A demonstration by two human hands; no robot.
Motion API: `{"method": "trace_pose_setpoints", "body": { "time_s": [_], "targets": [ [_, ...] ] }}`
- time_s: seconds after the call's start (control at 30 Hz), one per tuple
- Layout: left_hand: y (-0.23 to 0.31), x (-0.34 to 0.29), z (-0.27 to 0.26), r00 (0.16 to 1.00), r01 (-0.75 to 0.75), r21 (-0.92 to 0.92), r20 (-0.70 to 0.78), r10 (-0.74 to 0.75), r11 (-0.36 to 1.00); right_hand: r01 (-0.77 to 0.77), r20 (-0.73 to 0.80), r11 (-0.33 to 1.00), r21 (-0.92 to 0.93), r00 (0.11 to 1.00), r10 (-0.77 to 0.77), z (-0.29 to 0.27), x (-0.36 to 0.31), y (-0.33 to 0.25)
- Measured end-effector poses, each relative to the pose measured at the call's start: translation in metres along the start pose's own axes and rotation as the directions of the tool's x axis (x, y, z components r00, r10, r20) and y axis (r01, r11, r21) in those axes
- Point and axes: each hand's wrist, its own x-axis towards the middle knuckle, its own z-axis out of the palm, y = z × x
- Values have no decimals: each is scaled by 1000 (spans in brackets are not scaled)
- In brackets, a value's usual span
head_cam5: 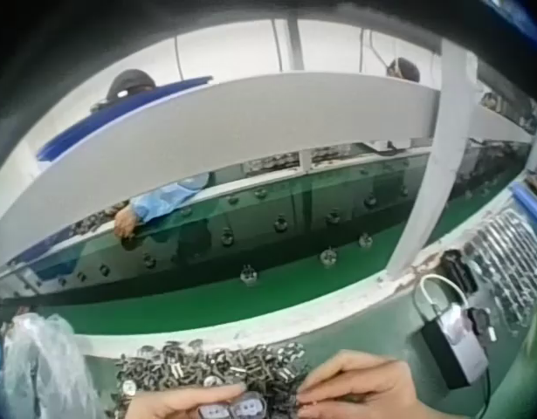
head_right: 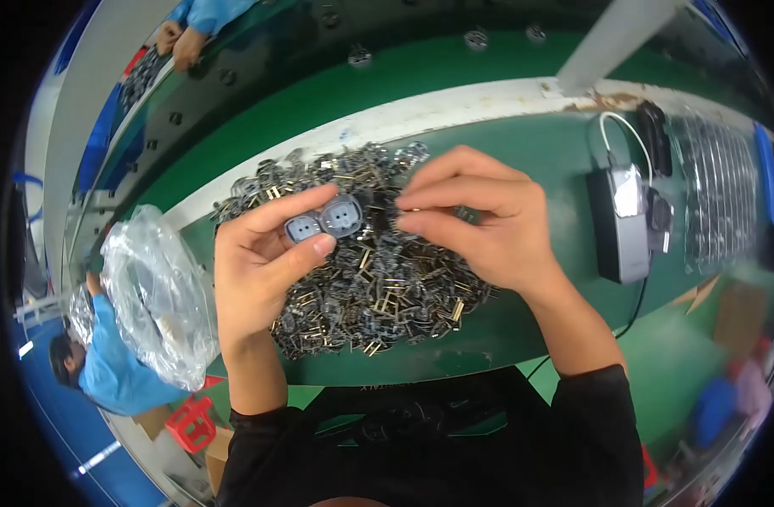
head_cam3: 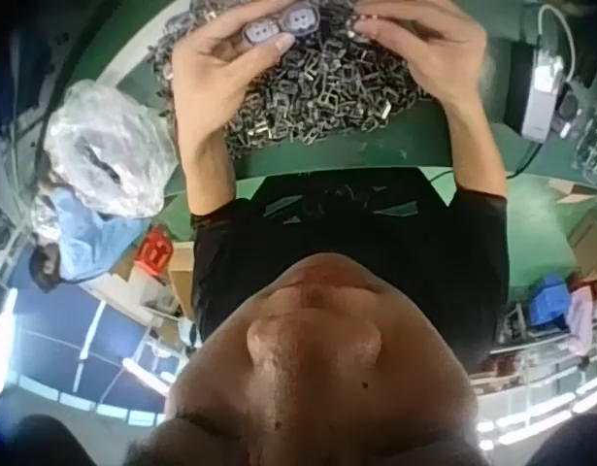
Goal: The person inserts small metal pins into grey plastic electrical housing units by hand, securing each pin into place.
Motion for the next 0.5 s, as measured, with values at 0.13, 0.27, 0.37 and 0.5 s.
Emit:
{"method": "trace_pose_setpoints", "body": {
  "time_s": [0.13,0.27,0.37,0.5],
  "targets": [
    [-10,11,17,988,57,-5,141,-56,998,99,-29,992,-84,994,-101,-1,-4,-6],
    [-8,12,25,984,71,18,165,-73,997,127,-47,977,-173,989,-137,3,-7,-10],
    [-10,13,23,983,70,26,170,-73,997,141,-11,970,-198,989,-146,4,-7,-8],
    [-6,14,28,984,73,5,160,-73,997,225,-13,926,-303,971,-240,6,-8,-3]
  ]
}}
